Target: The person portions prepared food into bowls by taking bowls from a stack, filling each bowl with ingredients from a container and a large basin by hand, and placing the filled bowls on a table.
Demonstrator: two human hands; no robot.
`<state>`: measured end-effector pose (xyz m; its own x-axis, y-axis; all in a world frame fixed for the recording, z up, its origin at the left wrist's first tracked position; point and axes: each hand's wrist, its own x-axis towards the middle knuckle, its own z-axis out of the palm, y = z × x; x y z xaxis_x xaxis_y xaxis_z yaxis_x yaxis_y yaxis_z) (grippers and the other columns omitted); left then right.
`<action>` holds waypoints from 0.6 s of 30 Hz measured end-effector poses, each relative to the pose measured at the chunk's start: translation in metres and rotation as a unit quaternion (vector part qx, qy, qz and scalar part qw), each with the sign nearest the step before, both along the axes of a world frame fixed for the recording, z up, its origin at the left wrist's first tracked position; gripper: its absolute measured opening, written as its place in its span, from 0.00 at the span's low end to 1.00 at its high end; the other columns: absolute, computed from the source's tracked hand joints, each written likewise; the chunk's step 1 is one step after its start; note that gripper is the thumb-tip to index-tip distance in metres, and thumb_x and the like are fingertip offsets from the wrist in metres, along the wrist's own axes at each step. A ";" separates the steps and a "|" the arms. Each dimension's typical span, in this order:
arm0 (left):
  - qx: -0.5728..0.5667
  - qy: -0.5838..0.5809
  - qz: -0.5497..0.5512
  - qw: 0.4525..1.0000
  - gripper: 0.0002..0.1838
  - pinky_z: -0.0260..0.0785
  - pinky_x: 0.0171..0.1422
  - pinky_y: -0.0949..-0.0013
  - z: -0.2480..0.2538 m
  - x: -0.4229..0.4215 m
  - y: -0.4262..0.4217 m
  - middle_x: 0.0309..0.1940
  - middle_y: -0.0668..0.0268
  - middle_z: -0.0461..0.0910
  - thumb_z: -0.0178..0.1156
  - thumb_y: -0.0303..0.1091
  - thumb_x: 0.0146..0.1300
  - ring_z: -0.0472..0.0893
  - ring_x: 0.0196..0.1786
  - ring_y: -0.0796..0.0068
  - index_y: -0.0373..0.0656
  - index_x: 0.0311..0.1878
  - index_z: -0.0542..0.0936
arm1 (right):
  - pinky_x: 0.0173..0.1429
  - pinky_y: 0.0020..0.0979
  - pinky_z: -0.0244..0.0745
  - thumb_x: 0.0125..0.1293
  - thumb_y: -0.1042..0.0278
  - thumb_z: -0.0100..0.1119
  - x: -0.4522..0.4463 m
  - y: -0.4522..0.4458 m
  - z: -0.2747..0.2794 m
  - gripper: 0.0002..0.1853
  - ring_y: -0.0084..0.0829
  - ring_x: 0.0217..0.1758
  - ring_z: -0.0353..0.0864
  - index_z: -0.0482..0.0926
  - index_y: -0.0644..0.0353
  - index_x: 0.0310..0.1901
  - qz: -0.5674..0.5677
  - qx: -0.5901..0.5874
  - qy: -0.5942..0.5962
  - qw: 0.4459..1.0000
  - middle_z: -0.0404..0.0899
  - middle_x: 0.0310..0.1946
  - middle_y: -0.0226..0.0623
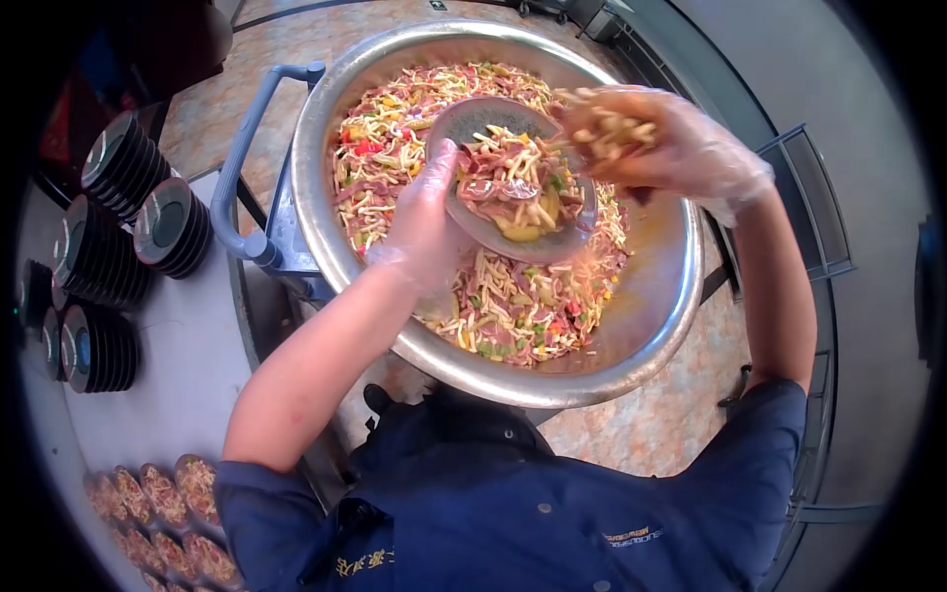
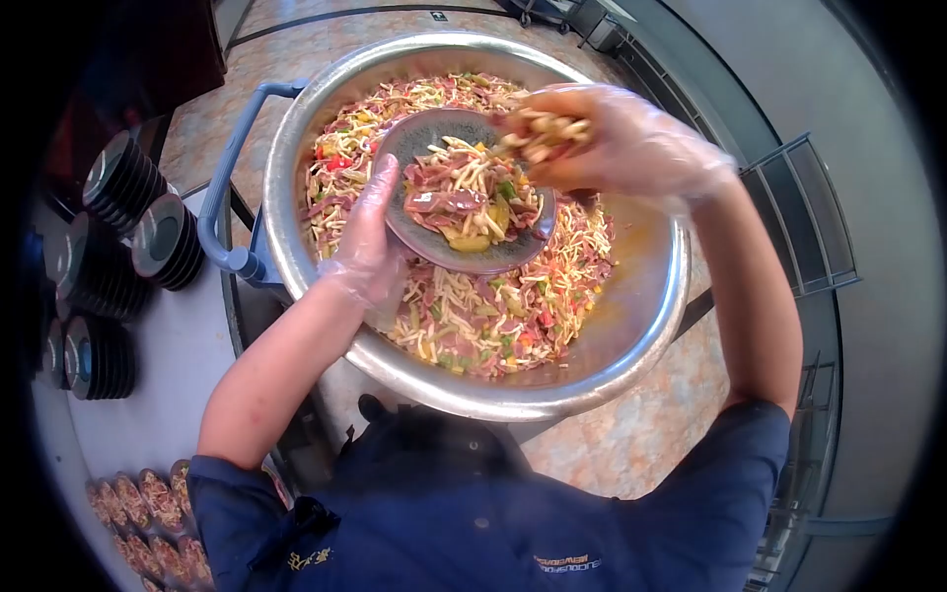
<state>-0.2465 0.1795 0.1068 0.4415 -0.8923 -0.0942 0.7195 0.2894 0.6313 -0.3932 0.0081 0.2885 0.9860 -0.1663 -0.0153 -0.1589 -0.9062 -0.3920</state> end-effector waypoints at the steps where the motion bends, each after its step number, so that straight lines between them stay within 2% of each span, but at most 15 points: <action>1: -0.005 0.001 0.002 1.000 0.38 0.71 0.73 0.51 -0.001 0.000 0.000 0.71 0.57 0.75 0.55 0.61 0.76 0.77 0.69 0.60 0.44 0.77 0.66 | 0.40 0.30 0.86 0.63 0.72 0.72 0.012 0.004 -0.007 0.23 0.29 0.41 0.87 0.82 0.58 0.61 0.045 -0.045 0.018 0.998 0.84 0.48 0.40; 3: 0.003 -0.023 0.025 0.999 0.33 0.79 0.66 0.54 -0.006 0.003 -0.002 0.63 0.52 0.80 0.50 0.57 0.81 0.84 0.61 0.60 0.34 0.70 0.71 | 0.57 0.37 0.85 0.59 0.75 0.74 0.037 0.011 -0.021 0.25 0.39 0.53 0.87 0.84 0.56 0.59 0.137 -0.132 0.041 0.981 0.85 0.54 0.41; 5: 0.019 -0.022 0.034 0.999 0.33 0.79 0.65 0.55 0.005 0.004 0.005 0.62 0.52 0.80 0.50 0.57 0.81 0.84 0.60 0.60 0.34 0.70 0.72 | 0.64 0.38 0.81 0.60 0.77 0.72 0.046 0.018 -0.033 0.20 0.42 0.57 0.86 0.85 0.58 0.55 0.133 -0.130 0.031 0.982 0.85 0.56 0.43; 7: 0.062 -0.021 0.038 0.997 0.33 0.80 0.63 0.56 0.013 0.001 0.011 0.61 0.52 0.81 0.50 0.58 0.81 0.84 0.58 0.62 0.33 0.69 0.72 | 0.63 0.38 0.81 0.59 0.78 0.71 0.052 0.016 -0.028 0.18 0.43 0.59 0.85 0.85 0.60 0.53 0.155 -0.130 0.026 0.979 0.85 0.57 0.43; 9: 0.056 -0.021 0.044 0.997 0.34 0.79 0.63 0.57 0.006 0.005 0.008 0.60 0.53 0.81 0.50 0.58 0.80 0.84 0.58 0.62 0.34 0.69 0.73 | 0.63 0.38 0.81 0.58 0.79 0.71 0.051 0.015 -0.023 0.17 0.44 0.61 0.84 0.85 0.62 0.50 0.172 -0.127 0.018 0.977 0.85 0.58 0.44; 11: 0.067 -0.065 0.043 0.995 0.34 0.78 0.63 0.58 0.001 0.009 0.005 0.62 0.54 0.81 0.49 0.58 0.81 0.84 0.59 0.62 0.35 0.70 0.74 | 0.61 0.36 0.82 0.63 0.78 0.68 0.044 0.017 -0.012 0.13 0.39 0.56 0.87 0.87 0.60 0.50 0.126 -0.133 -0.015 0.983 0.87 0.55 0.40; 12: 0.034 -0.058 0.012 0.998 0.44 0.66 0.75 0.45 0.000 0.012 0.005 0.70 0.50 0.74 0.55 0.67 0.73 0.79 0.67 0.54 0.39 0.77 0.67 | 0.60 0.36 0.82 0.64 0.79 0.67 0.039 0.013 -0.005 0.11 0.40 0.55 0.87 0.87 0.62 0.48 0.126 -0.138 -0.040 0.982 0.88 0.53 0.40; 13: 0.033 -0.060 0.011 0.998 0.44 0.66 0.75 0.45 -0.001 0.014 0.005 0.70 0.50 0.74 0.55 0.67 0.73 0.79 0.67 0.54 0.39 0.77 0.67 | 0.58 0.35 0.83 0.66 0.80 0.65 0.031 0.013 0.000 0.09 0.36 0.52 0.88 0.87 0.63 0.47 0.081 -0.163 -0.059 0.982 0.88 0.52 0.38; 15: 0.093 0.001 -0.001 0.996 0.37 0.69 0.74 0.53 0.003 0.014 0.006 0.69 0.53 0.78 0.50 0.64 0.78 0.79 0.68 0.57 0.40 0.74 0.73 | 0.52 0.31 0.84 0.69 0.79 0.64 0.011 0.012 0.009 0.08 0.29 0.47 0.88 0.87 0.61 0.46 -0.035 -0.119 -0.106 0.987 0.89 0.47 0.35; 16: 0.093 -0.003 0.003 0.996 0.37 0.69 0.74 0.53 0.005 0.016 0.005 0.69 0.53 0.78 0.50 0.64 0.78 0.79 0.68 0.57 0.40 0.74 0.73 | 0.52 0.31 0.84 0.69 0.79 0.64 -0.002 0.001 0.009 0.08 0.29 0.47 0.88 0.87 0.61 0.46 -0.032 -0.118 -0.111 0.986 0.89 0.47 0.35; 18: 0.123 0.062 -0.023 0.990 0.39 0.51 0.84 0.44 0.006 0.016 0.005 0.75 0.53 0.72 0.49 0.69 0.75 0.69 0.77 0.51 0.50 0.78 0.69 | 0.47 0.25 0.83 0.70 0.80 0.62 -0.031 -0.032 -0.013 0.07 0.24 0.42 0.86 0.88 0.60 0.45 -0.087 0.068 -0.142 0.984 0.89 0.42 0.35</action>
<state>-0.2301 0.1848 0.1130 0.3726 -0.8539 -0.3633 0.8052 0.1029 0.5840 -0.4243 -0.0241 0.2756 0.9104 -0.3483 0.2233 -0.1730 -0.8107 -0.5593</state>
